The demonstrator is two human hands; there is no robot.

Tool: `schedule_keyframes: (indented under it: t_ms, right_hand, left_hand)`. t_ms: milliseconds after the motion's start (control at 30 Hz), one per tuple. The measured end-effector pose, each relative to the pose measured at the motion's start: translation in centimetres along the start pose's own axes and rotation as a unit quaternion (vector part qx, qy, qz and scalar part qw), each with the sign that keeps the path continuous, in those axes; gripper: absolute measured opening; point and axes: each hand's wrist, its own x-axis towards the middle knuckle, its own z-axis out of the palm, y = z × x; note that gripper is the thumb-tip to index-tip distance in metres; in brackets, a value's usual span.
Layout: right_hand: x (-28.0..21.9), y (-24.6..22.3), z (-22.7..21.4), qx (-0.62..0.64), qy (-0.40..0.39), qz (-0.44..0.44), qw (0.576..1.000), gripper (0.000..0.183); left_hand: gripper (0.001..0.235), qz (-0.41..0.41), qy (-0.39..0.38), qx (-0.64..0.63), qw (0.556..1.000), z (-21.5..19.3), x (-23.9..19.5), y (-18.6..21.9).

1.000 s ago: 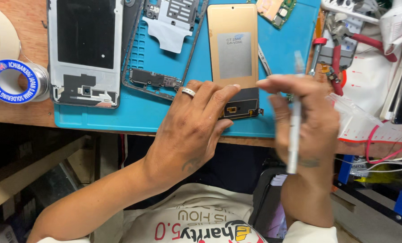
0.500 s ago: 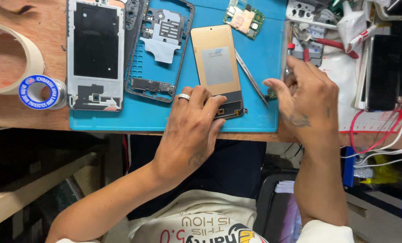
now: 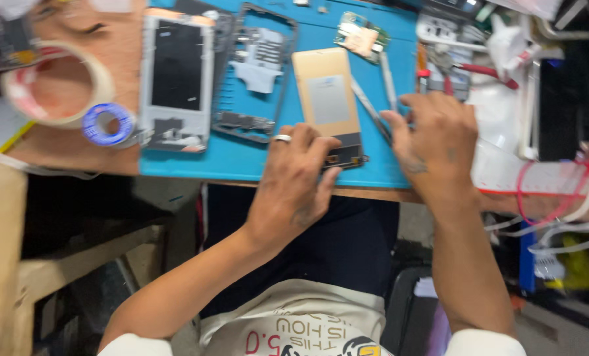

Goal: The person uses a precision tool to scrape and clean a small connector area on a smartphone screen assembly, then applies a liquid from a squeeze bottle to the same area and continues scraping. The work is performed on a cluttered electronics repair workbench with multiple disassembled phone parts visible.

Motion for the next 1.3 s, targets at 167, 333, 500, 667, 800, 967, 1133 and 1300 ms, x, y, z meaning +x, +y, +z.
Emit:
schedule_keyframes:
  t_ms: [167,333,500,667,800,967,1133,1300]
  right_hand:
    - [-0.3,-1.9,-3.3,0.051,0.043,0.010,0.998,0.023]
    - [1.6,-6.6,-6.2,0.126,0.069,-0.003,0.990,0.027]
    - [1.7,-7.8,-7.0,0.191,0.085,-0.060,0.976,0.020]
    - [-2.4,-1.5,-9.2,0.186,0.110,0.037,0.976,0.022]
    - [-4.2,1.3,-11.0,0.024,0.051,0.018,0.998,0.045]
    - [-7.1,2.7,-6.6,0.075,0.017,-0.013,0.997,0.073]
    - [-10.4,5.0,-3.5,0.116,0.041,0.029,0.992,0.049]
    - [-10.5,6.5,-2.9,0.148,0.019,0.013,0.989,0.038]
  left_hand:
    - [0.034,0.009,0.035,-0.010,0.999,0.5,-0.5,-0.3]
    - [0.034,0.010,0.057,-0.013,0.998,0.9,-0.8,-0.5]
    - [0.033,0.024,0.074,-0.025,0.997,0.2,-0.9,-0.3]
    - [0.035,0.009,0.031,-0.022,0.999,0.5,-0.9,-0.6]
    - [0.036,0.027,0.041,-0.017,0.999,0.5,-0.6,-0.7]
    - [0.036,0.022,0.032,-0.004,0.999,0.5,-0.3,-0.5]
    - [0.037,0.009,0.025,0.005,1.000,0.7,-0.6,-0.5]
    - [0.038,0.010,0.019,0.027,0.999,0.8,-0.4,-0.3]
